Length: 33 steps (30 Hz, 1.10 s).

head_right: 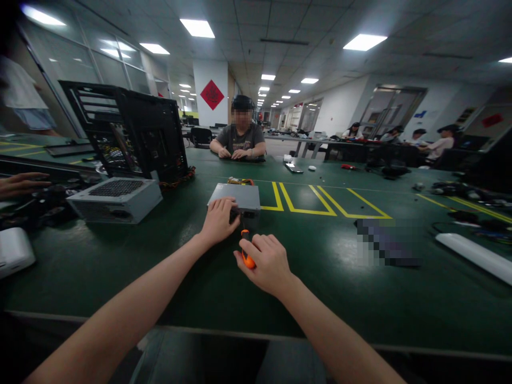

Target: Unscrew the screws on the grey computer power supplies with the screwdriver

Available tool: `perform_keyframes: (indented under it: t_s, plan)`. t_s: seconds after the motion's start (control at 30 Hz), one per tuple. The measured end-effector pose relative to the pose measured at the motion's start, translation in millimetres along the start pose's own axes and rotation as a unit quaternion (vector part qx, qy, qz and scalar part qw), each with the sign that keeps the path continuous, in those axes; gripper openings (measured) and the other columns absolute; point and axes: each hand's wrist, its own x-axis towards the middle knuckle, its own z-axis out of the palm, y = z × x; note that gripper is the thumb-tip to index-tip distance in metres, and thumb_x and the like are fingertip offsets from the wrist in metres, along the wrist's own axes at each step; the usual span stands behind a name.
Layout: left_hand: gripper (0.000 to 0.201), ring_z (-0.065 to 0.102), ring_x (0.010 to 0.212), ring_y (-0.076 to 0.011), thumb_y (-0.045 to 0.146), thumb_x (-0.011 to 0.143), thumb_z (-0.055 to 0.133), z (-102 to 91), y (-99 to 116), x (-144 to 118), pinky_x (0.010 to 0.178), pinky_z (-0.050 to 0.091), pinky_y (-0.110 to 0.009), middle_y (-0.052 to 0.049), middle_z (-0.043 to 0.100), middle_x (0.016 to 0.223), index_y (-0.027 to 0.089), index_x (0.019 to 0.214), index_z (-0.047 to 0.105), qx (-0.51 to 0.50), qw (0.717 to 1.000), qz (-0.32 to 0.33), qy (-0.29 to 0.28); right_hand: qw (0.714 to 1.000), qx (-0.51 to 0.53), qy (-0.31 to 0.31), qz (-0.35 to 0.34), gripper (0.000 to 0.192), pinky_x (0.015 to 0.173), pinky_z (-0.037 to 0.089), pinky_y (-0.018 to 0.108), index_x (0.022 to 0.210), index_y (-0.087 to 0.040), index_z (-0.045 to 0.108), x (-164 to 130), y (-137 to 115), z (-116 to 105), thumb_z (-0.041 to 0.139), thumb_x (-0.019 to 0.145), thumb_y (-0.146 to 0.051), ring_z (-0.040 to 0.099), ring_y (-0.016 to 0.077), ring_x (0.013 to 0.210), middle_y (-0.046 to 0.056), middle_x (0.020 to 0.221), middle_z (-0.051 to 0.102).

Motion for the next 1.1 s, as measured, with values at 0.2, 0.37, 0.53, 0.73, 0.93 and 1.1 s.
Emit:
perform_keyframes:
  t_s: [0.2, 0.37, 0.53, 0.73, 0.93, 1.1]
  plan:
    - [0.026, 0.046, 0.111, -0.0247, 0.026, 0.077, 0.052, 1.1, 0.0, 0.0, 0.095, 0.032, -0.039, -0.010, 0.055, 0.115, 0.017, 0.101, 0.050, 0.000, 1.000, 0.003, 0.005, 1.000, -0.015, -0.019, -0.011, 0.021, 0.062, 0.030, 0.028, 0.080, -0.018, 0.061, 1.0, -1.7, -1.9, 0.048, 0.083, -0.033, 0.041, 0.0144, 0.065, 0.003, 0.071, 0.049]
    - [0.028, 0.046, 0.111, -0.0245, 0.026, 0.077, 0.053, 0.8, -0.7, 0.1, 0.095, 0.032, -0.039, -0.011, 0.055, 0.115, 0.016, 0.102, 0.050, 0.001, 1.000, 0.003, 0.001, 0.999, -0.011, 0.019, 0.039, 0.025, 0.060, 0.033, 0.027, 0.093, -0.015, 0.059, -0.5, 0.8, -1.7, 0.045, 0.086, -0.034, 0.048, 0.0144, 0.063, 0.004, 0.071, 0.056]
    - [0.027, 0.046, 0.112, -0.0252, 0.027, 0.077, 0.051, 0.1, 0.3, 0.6, 0.095, 0.032, -0.041, -0.011, 0.055, 0.116, 0.017, 0.102, 0.050, 0.000, 1.000, -0.001, -0.007, 0.999, 0.002, 0.036, 0.024, 0.021, 0.058, 0.032, 0.025, 0.091, -0.015, 0.058, -1.1, 2.2, -0.3, 0.047, 0.085, -0.032, 0.049, 0.0119, 0.056, 0.001, 0.067, 0.058]
    - [0.025, 0.046, 0.112, -0.0249, 0.026, 0.078, 0.050, 0.6, 0.2, 0.4, 0.096, 0.032, -0.040, -0.010, 0.055, 0.115, 0.017, 0.101, 0.050, 0.002, 1.000, 0.000, -0.001, 1.000, -0.015, -0.010, -0.011, 0.017, 0.062, 0.030, 0.028, 0.084, -0.018, 0.060, -0.4, -0.3, -2.0, 0.047, 0.082, -0.028, 0.042, 0.0140, 0.064, 0.003, 0.070, 0.050]
    - [0.025, 0.046, 0.112, -0.0249, 0.026, 0.079, 0.050, -0.8, 0.7, 0.2, 0.095, 0.032, -0.039, -0.011, 0.055, 0.115, 0.017, 0.102, 0.050, 0.006, 1.000, 0.002, 0.000, 0.999, -0.037, -0.006, 0.011, 0.020, 0.062, 0.029, 0.028, 0.077, -0.019, 0.061, 0.8, -1.2, -3.2, 0.049, 0.084, -0.033, 0.042, 0.0148, 0.066, 0.003, 0.069, 0.049]
    - [0.026, 0.046, 0.111, -0.0246, 0.026, 0.077, 0.052, -1.0, 0.3, 0.4, 0.096, 0.032, -0.039, -0.010, 0.055, 0.116, 0.017, 0.101, 0.050, 0.009, 1.000, 0.004, -0.005, 0.998, -0.013, 0.021, 0.057, 0.024, 0.061, 0.033, 0.027, 0.097, -0.014, 0.057, 0.1, 0.3, -0.8, 0.047, 0.085, -0.033, 0.049, 0.0134, 0.061, 0.003, 0.073, 0.059]
